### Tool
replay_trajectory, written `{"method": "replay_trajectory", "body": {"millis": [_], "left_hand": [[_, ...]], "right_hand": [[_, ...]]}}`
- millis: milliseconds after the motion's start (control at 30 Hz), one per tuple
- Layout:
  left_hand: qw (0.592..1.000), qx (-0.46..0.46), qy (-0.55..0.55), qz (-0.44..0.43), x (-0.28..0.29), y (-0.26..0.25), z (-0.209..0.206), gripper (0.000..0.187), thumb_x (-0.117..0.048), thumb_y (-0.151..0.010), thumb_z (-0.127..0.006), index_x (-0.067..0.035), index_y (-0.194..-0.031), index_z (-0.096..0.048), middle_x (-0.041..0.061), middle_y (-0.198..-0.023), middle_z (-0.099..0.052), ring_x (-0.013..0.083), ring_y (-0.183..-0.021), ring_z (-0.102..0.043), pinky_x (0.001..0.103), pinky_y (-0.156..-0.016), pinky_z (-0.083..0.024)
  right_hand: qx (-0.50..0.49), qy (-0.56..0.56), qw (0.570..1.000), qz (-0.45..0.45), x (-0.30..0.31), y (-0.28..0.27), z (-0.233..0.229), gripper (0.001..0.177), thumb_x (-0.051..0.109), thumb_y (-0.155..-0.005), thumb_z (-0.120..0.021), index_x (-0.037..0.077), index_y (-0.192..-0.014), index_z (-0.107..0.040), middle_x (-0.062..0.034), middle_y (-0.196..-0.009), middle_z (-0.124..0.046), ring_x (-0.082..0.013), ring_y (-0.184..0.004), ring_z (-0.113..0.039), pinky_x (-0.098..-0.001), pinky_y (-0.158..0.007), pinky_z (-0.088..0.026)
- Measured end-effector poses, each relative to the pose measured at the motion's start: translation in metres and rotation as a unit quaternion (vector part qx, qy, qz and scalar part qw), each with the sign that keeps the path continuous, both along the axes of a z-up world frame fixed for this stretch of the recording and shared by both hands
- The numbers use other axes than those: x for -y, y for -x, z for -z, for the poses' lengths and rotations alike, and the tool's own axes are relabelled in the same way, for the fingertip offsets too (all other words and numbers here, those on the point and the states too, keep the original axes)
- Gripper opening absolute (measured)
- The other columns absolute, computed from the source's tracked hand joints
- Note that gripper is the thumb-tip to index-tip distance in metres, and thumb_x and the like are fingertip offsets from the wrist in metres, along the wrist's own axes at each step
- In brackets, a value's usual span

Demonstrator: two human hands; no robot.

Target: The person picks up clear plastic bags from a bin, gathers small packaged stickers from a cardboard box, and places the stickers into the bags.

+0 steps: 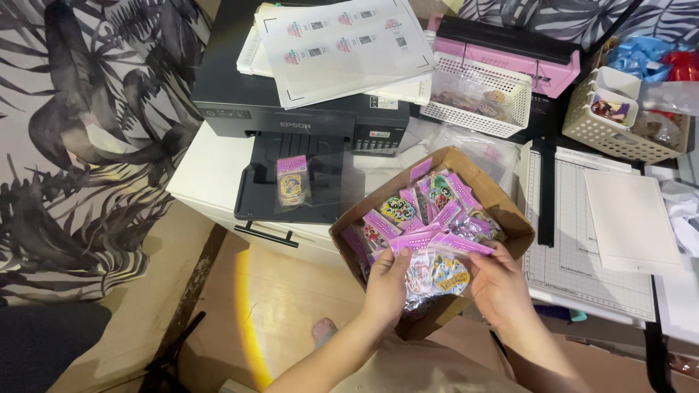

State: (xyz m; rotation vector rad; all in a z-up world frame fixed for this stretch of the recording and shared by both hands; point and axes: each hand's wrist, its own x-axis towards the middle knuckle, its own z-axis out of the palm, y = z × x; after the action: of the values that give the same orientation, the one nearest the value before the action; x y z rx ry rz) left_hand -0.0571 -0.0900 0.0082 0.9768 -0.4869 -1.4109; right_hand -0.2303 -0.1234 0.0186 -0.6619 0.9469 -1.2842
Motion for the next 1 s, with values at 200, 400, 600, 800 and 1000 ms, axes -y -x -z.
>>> {"method": "replay_trajectory", "body": {"millis": [200, 400, 600, 800, 1000], "left_hand": [[0.983, -0.010, -0.017, 0.183, -0.011, -0.006, -0.016, 0.040, -0.035, -0.083, -0.057, -0.009, -0.113, -0.049, 0.015, -0.105, -0.062, 0.0251, -0.096, -0.062, 0.036, -0.086, -0.051], [0.979, 0.158, -0.030, 0.124, -0.007, -0.022, -0.013, 0.038, -0.011, -0.079, -0.049, -0.010, -0.117, -0.051, 0.005, -0.115, -0.061, 0.0169, -0.107, -0.054, 0.029, -0.097, -0.037], [0.960, 0.183, 0.050, 0.205, -0.013, -0.027, -0.025, 0.035, -0.016, -0.082, -0.045, -0.007, -0.116, -0.043, 0.010, -0.111, -0.055, 0.0207, -0.106, -0.053, 0.033, -0.094, -0.041], [0.828, 0.491, 0.128, 0.238, -0.007, -0.060, -0.032, 0.039, -0.021, -0.084, -0.052, -0.004, -0.119, -0.046, 0.015, -0.119, -0.054, 0.0329, -0.111, -0.051, 0.042, -0.092, -0.040], [0.637, 0.665, 0.073, 0.382, 0.029, -0.065, -0.050, 0.055, -0.043, -0.091, -0.044, -0.006, -0.132, -0.040, 0.020, -0.136, -0.037, 0.0432, -0.122, -0.035, 0.058, -0.096, -0.035]], "right_hand": [[-0.369, -0.161, 0.911, -0.093, -0.031, -0.071, -0.089, 0.051, -0.001, -0.084, -0.041, 0.016, -0.132, -0.043, -0.0087, -0.129, -0.054, -0.0200, -0.116, -0.053, -0.0341, -0.100, -0.044], [-0.116, -0.136, 0.984, -0.009, -0.042, -0.041, -0.002, 0.065, 0.003, -0.080, -0.055, 0.018, -0.141, -0.039, -0.0066, -0.085, -0.043, -0.0128, -0.065, -0.039, -0.0250, -0.052, -0.029], [-0.229, -0.020, 0.970, -0.076, -0.056, -0.045, 0.012, 0.042, 0.008, -0.076, -0.061, 0.002, -0.118, -0.053, -0.0157, -0.108, -0.067, -0.0247, -0.097, -0.063, -0.0353, -0.083, -0.049], [-0.138, -0.111, 0.958, 0.224, -0.045, -0.001, 0.022, 0.045, -0.007, -0.075, -0.058, 0.015, -0.114, -0.051, -0.0056, -0.101, -0.061, -0.0165, -0.083, -0.059, -0.0264, -0.054, -0.044], [-0.118, -0.116, 0.939, 0.302, -0.065, 0.082, 0.051, 0.029, 0.000, -0.083, -0.054, 0.021, -0.101, -0.046, -0.0031, -0.111, -0.060, -0.0243, -0.105, -0.060, -0.0456, -0.071, -0.049]]}}
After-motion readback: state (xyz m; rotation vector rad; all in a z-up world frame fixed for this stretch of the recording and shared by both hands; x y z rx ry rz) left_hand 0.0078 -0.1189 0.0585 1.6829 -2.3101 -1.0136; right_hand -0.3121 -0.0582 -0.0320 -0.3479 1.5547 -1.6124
